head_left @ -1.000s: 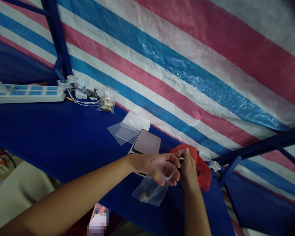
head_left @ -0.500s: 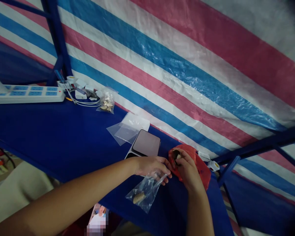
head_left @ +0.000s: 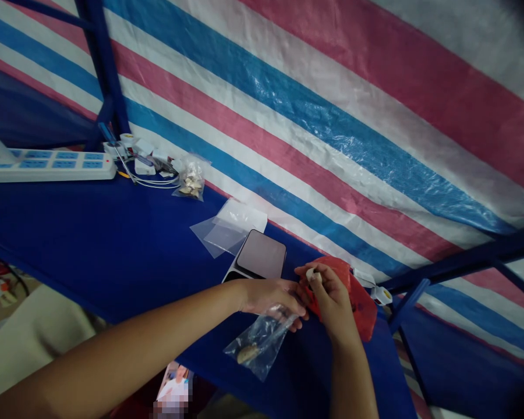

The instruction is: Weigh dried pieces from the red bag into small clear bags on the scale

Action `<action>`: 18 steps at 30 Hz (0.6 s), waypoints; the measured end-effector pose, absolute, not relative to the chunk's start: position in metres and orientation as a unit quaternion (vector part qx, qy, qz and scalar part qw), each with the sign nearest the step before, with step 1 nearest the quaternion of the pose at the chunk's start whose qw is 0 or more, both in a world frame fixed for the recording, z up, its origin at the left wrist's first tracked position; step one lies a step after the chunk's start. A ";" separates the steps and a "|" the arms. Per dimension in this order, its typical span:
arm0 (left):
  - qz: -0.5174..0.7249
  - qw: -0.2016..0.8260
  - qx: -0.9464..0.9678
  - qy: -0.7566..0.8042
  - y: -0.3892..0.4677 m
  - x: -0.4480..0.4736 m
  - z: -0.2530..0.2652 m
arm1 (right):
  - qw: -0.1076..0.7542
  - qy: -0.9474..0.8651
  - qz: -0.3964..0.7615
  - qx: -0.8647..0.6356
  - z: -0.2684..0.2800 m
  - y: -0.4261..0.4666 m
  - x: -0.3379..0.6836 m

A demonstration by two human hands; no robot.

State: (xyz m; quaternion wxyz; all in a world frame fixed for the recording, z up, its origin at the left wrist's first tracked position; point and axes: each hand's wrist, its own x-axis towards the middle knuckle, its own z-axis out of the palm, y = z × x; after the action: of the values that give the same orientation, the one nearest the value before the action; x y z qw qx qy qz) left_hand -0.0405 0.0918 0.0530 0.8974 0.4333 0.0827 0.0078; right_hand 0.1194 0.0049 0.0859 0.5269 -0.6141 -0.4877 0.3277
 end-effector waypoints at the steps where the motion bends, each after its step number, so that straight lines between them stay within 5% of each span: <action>1: 0.008 0.898 0.433 0.085 0.092 -0.040 0.053 | 0.525 -0.488 0.324 -0.617 0.085 0.005 0.119; 12: 0.041 0.893 0.436 0.103 0.091 -0.037 0.055 | 0.540 -0.455 0.396 -0.587 0.075 0.008 0.105; 18: 0.097 0.892 0.427 0.117 0.089 -0.035 0.056 | 0.565 -0.462 0.330 -0.598 0.073 0.012 0.107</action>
State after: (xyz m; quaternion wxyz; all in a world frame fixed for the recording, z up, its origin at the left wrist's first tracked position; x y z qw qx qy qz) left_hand -0.0354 0.0890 0.0560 0.8915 0.4267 0.1167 0.0972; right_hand 0.1073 0.0115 0.0730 0.5651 -0.5984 -0.4625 0.3297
